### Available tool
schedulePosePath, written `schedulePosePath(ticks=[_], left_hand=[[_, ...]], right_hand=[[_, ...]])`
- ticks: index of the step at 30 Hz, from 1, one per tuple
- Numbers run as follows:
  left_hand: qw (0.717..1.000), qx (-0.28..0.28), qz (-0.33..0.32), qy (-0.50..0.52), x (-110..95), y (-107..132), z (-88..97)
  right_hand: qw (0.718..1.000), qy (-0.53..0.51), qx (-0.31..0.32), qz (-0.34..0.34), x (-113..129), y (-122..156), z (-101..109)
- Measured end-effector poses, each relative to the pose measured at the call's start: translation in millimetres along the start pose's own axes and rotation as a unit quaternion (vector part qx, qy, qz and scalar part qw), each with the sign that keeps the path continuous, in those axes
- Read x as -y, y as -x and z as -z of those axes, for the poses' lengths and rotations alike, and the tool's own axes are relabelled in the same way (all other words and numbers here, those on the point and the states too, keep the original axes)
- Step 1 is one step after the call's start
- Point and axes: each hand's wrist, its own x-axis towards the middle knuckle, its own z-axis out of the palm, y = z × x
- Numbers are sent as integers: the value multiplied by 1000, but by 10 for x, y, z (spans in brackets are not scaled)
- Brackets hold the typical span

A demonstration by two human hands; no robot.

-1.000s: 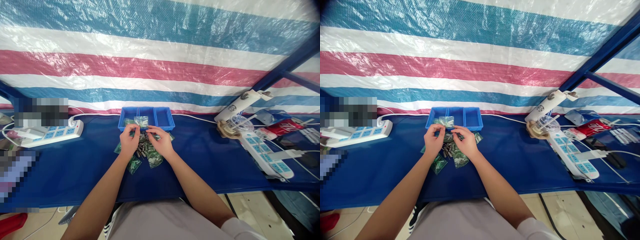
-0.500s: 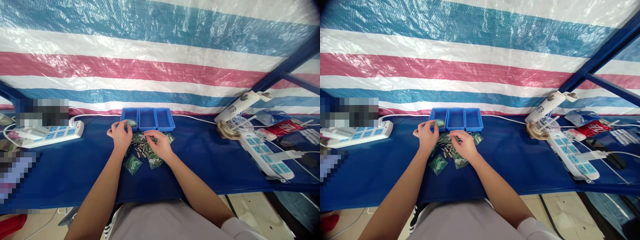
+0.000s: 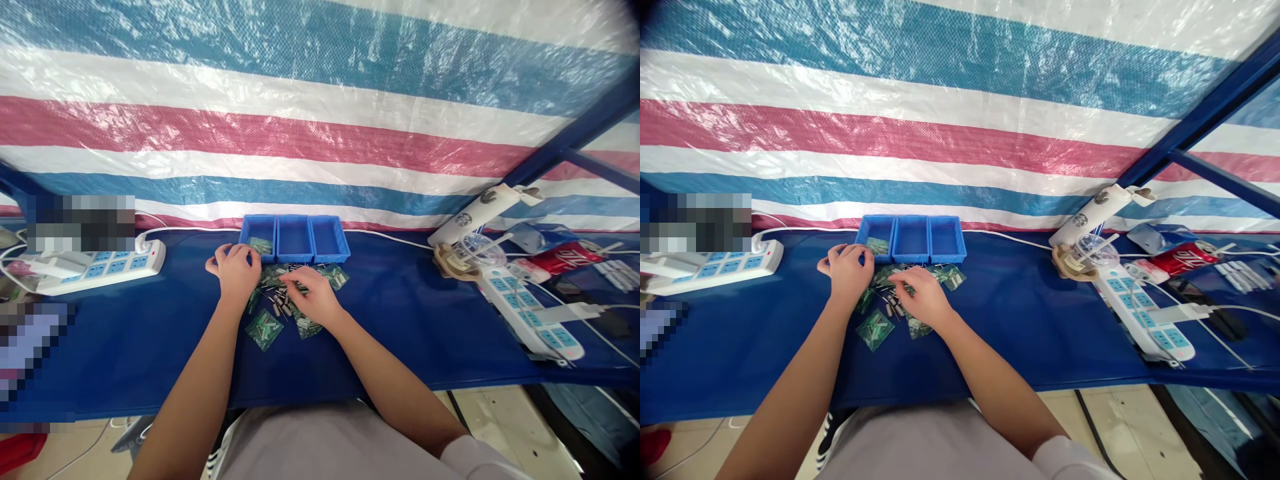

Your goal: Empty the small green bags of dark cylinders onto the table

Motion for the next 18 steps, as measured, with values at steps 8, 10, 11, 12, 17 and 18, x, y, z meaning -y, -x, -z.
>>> schedulePosePath(ticks=[8, 10, 11, 12, 17, 18], left_hand=[[997, -56, -2, 52, -462, -13, 552], [990, -47, -1, 133, -717, 251, 865], [978, -14, -22, 206, -829, 456, 1007], [955, 40, -57, 287, -915, 696, 1125], [662, 582, -86, 464, -806, 1783, 1267], [643, 626, -38, 440, -703, 1878, 1245]], right_hand=[[1000, 6, -6, 3, -85, 26, -11], [1000, 10, -3, 3, -101, 19, -2], [1000, 12, -6, 1, -105, 13, 8], [1000, 12, -11, -3, -107, 6, 21], [999, 0, -20, -27, -94, -28, 69], [999, -3, -22, -28, -91, -33, 74]])
